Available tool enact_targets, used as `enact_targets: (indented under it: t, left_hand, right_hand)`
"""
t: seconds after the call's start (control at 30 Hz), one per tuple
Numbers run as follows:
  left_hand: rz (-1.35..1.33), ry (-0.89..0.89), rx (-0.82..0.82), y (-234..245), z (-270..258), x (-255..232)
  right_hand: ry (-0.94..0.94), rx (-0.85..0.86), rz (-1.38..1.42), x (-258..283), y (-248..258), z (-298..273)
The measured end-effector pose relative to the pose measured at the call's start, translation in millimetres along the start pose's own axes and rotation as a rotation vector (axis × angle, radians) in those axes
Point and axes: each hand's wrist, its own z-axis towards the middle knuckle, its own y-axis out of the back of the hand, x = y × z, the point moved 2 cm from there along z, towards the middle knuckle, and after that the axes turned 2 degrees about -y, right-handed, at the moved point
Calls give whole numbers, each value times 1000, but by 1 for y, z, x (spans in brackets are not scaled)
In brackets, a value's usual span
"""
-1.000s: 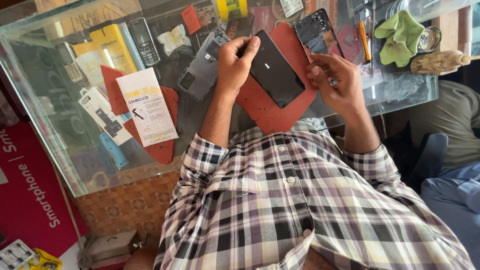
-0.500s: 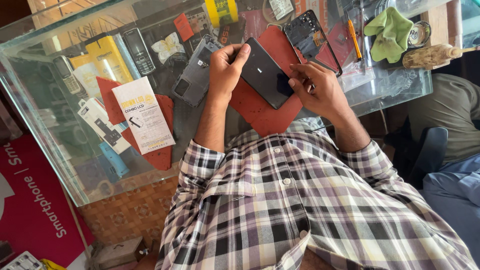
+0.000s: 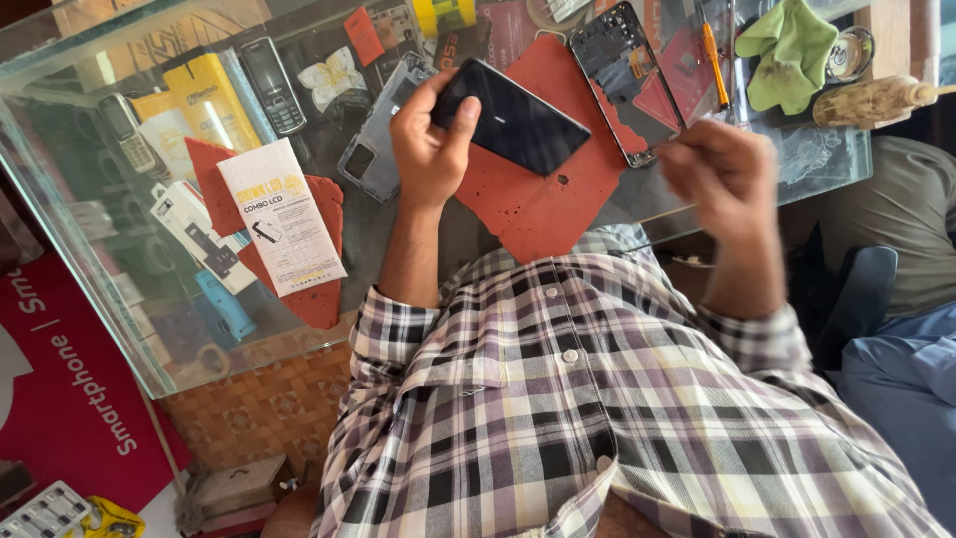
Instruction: The person disassembles and repairs a mobile phone by removing the back cover, battery, and internal components, then reassembling the parts and testing the device.
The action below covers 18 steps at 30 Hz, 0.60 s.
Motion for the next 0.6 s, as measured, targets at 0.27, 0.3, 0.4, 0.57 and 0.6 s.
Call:
enact_targets:
  t: [0.27,0.3,0.4,0.57,0.6]
  left_hand:
    - [258,-359,58,-10,-25,-51]
    - [278,-365,98,-11,-29,-56]
    - [277,-495,201,-13,-39,-68]
    - [323,-501,110,-12,-56,-65]
    - [340,-486,75,-10,-60,-63]
  right_hand:
    - [-818,361,-408,-44,99,-85]
    - [-973,360,-588,-65,98,-96]
    - [-754,421,-1118,-113,83,-113]
    - [-67,230,-729,-141,34,-103]
    - [-129,317,-756,-135,30,-101]
